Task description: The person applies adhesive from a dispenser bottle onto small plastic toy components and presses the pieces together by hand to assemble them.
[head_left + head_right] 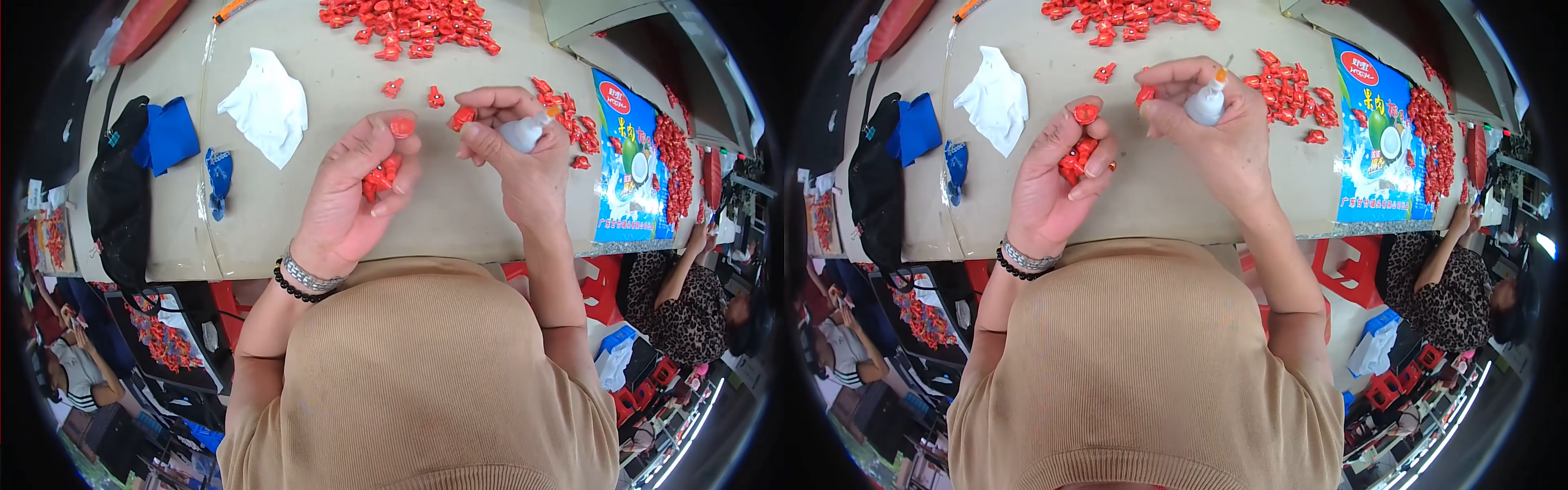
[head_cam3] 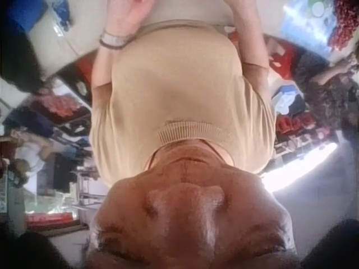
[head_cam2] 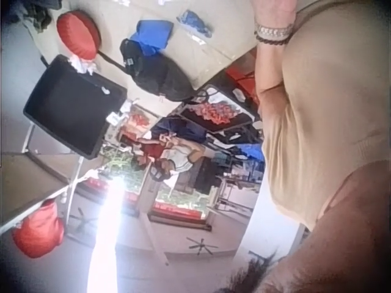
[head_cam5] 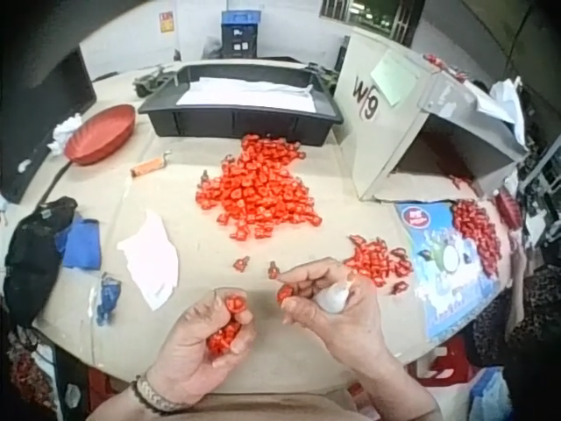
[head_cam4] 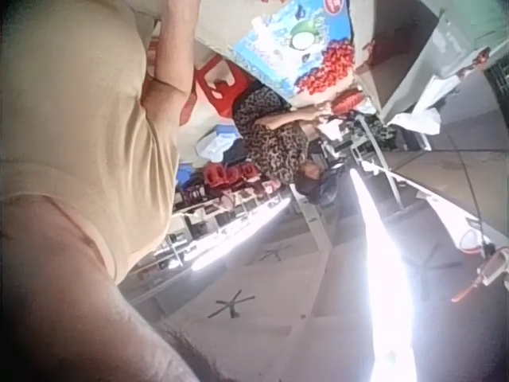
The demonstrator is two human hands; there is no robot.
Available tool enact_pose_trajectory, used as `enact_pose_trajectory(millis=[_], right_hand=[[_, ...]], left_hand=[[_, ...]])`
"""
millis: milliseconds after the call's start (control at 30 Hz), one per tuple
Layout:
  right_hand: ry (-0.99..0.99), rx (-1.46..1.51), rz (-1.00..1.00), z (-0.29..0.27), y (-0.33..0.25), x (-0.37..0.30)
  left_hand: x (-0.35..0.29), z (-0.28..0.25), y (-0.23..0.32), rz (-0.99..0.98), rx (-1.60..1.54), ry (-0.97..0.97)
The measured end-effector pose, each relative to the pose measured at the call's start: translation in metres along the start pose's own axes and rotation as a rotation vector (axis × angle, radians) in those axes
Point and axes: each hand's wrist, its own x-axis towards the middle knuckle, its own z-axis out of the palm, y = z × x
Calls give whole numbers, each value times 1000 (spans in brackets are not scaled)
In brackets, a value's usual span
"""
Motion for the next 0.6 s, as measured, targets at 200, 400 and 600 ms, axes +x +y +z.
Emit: enact_pose_trajectory(millis=[200,400,600], right_hand=[[29,111,44,5,9,1],[-17,111,162,8,10,-7],[-68,199,93,7,18,-7]], left_hand=[[-1,2,-4,-5,-32,-27],[4,3,-8,-22,-67,-90],[4,2,-9,-56,-117,-59]])
